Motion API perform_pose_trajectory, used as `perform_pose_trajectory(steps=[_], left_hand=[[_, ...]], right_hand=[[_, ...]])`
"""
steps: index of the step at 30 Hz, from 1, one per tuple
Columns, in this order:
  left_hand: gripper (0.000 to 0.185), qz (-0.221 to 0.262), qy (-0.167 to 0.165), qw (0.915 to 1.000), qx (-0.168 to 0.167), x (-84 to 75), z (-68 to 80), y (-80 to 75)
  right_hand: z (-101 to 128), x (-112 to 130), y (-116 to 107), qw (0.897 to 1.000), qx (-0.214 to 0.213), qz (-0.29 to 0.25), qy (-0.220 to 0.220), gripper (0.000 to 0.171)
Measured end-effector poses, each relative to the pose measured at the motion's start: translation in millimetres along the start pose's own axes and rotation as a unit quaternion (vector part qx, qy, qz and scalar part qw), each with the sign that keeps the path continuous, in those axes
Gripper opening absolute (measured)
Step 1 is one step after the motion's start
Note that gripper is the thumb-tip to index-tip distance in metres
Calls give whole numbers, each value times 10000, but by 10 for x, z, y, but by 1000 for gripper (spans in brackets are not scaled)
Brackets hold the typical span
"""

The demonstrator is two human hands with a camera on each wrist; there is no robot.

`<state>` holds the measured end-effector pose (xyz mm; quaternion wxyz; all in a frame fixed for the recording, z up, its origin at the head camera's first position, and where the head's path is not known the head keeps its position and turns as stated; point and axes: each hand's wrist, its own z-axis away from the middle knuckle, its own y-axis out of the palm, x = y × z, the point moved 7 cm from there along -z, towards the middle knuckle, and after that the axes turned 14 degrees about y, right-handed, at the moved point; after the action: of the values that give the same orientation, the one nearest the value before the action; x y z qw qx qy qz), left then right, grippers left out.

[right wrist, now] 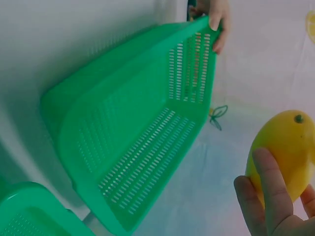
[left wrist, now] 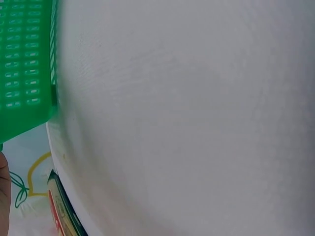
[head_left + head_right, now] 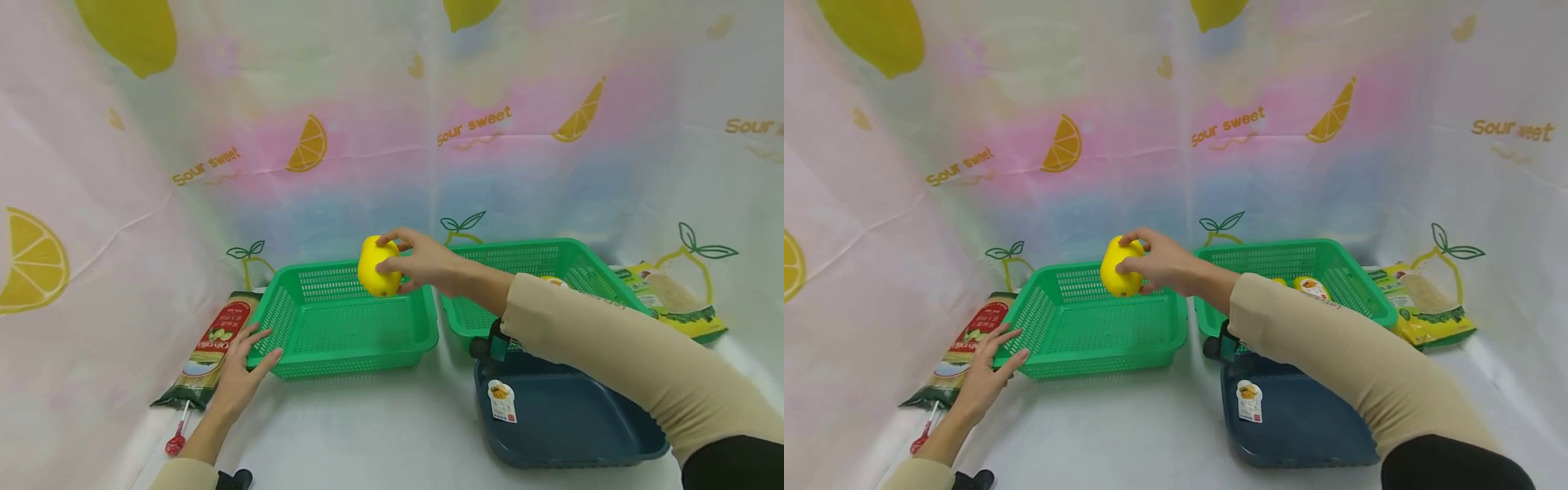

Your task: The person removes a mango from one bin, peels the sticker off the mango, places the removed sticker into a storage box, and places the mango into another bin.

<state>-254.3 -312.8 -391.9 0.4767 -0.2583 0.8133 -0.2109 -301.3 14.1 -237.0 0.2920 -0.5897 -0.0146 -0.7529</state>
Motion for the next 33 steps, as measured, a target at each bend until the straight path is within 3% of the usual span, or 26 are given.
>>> perform_pose_trajectory(steps=[18, 24, 33], left_hand=[[56, 15, 3, 9998, -173, 48, 69, -20], [57, -63, -94, 9997, -222, 44, 80, -20], [56, -63, 31, 9995, -301, 43, 39, 10]], right_hand=[[-682, 402, 307, 9980, 462, -142, -395, 50], [-828, 444, 456, 9976, 542, 69, -426, 51], [-966, 381, 475, 9985, 439, -165, -295, 52]])
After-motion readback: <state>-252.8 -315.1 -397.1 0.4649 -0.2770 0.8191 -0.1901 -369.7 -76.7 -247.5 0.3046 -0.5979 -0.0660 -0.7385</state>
